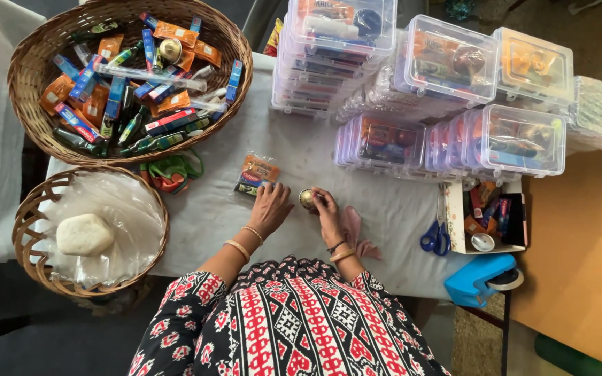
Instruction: The person sits at a table and packs small toiletry packets and tubes into small clear plastic boxes. They wipe some items with a pink cloth, place the items into an open box, close the lid, and stack the filled box with others on the table.
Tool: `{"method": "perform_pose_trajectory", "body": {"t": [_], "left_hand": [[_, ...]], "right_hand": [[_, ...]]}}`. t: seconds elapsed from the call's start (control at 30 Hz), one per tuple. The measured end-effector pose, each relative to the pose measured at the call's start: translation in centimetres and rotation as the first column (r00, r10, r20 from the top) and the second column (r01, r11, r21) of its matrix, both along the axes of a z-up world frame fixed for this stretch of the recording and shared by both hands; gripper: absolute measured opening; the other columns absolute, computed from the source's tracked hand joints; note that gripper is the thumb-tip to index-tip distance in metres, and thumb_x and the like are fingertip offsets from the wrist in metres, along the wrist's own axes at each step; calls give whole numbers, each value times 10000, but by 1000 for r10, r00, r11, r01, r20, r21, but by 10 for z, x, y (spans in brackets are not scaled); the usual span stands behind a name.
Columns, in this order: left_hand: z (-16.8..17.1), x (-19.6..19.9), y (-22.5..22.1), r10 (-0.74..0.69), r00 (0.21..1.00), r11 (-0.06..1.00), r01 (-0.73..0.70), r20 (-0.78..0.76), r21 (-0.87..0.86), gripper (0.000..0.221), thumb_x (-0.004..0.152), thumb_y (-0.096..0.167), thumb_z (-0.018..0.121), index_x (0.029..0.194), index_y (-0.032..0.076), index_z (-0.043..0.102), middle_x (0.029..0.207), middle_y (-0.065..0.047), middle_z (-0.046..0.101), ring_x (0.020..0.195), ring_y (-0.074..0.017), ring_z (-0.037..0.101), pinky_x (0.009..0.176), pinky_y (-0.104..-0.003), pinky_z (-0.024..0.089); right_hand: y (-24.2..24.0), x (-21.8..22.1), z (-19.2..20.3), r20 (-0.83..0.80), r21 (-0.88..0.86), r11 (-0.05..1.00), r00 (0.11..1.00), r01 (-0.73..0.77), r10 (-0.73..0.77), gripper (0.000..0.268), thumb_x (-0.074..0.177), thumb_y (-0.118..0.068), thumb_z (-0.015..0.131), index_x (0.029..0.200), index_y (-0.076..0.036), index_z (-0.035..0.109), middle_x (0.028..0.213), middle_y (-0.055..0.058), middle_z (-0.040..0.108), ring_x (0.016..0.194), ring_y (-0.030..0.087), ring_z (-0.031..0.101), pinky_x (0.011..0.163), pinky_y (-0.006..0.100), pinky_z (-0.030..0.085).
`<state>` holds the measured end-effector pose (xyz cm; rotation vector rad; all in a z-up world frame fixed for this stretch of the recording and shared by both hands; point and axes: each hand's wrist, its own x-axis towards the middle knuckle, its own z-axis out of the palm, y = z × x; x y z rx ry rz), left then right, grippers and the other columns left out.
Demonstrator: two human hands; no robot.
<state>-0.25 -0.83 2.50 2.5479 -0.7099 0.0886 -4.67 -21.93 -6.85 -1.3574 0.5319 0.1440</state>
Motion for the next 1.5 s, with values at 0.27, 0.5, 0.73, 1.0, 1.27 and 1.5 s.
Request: {"method": "perform_pose_trajectory", "body": {"t": [0.27, 0.5, 0.73, 1.0, 1.27, 1.5], "left_hand": [[-27, 6, -4, -86, 996, 985, 86, -8, 151, 202, 841, 98, 592, 1042, 84, 594, 993, -90, 583, 1018, -285, 536, 891, -414, 435], [-19, 2, 1, -40, 999, 999, 41, -29, 20, 188, 860, 98, 597, 1047, 90, 594, 988, -95, 582, 1011, -303, 547, 882, -431, 448], [-17, -1, 7, -65, 998, 997, 64, -25, -35, 273, 860, 80, 582, 1132, 83, 603, 1005, -96, 579, 992, -298, 550, 881, -424, 455], [-11, -1, 8, -70, 997, 994, 68, -25, -87, 357, 860, 72, 575, 1216, 73, 608, 1110, -109, 608, 1028, -295, 556, 906, -418, 459], [-31, -6, 14, 1, 1000, 1000, -1, -7, 16, 403, 851, 94, 621, 1253, 106, 592, 1258, -136, 569, 1206, -351, 486, 1029, -507, 399], [-44, 0, 45, 281, 949, 952, -294, -145, -84, 565, 867, 177, 689, 1402, 90, 530, 1563, -207, 360, 1445, -441, 293, 1184, -538, 276]], "right_hand": [[-1, -7, 15, -1, -13, 1000, 1000, -22, 22, 369, 971, -264, 700, 1298, -98, 658, 1147, 1, 669, 1004, 105, 642, 830, 275, 552], [6, 9, 16, 40, 71, 981, 983, -180, 177, 413, 969, -241, 702, 1336, -62, 642, 1157, 40, 687, 1021, 131, 652, 880, 295, 559], [31, 37, 7, 54, 185, 976, 993, -116, 108, 397, 986, -197, 693, 1348, -46, 628, 1192, 62, 668, 1044, 151, 652, 912, 318, 564], [56, 43, 2, 100, 231, 973, 995, -3, -21, 502, 878, -58, 731, 1327, -87, 508, 1221, 40, 664, 1106, 149, 633, 956, 320, 518], [63, 49, -8, 60, 122, 993, 998, -7, 0, 456, 902, -65, 726, 1279, -97, 472, 1126, 34, 645, 1038, 128, 624, 910, 300, 513], [60, 51, -28, 216, -239, 969, 970, -58, 111, 276, 926, -21, 728, 1117, -65, 534, 983, 27, 678, 904, 121, 674, 802, 271, 564]]}}
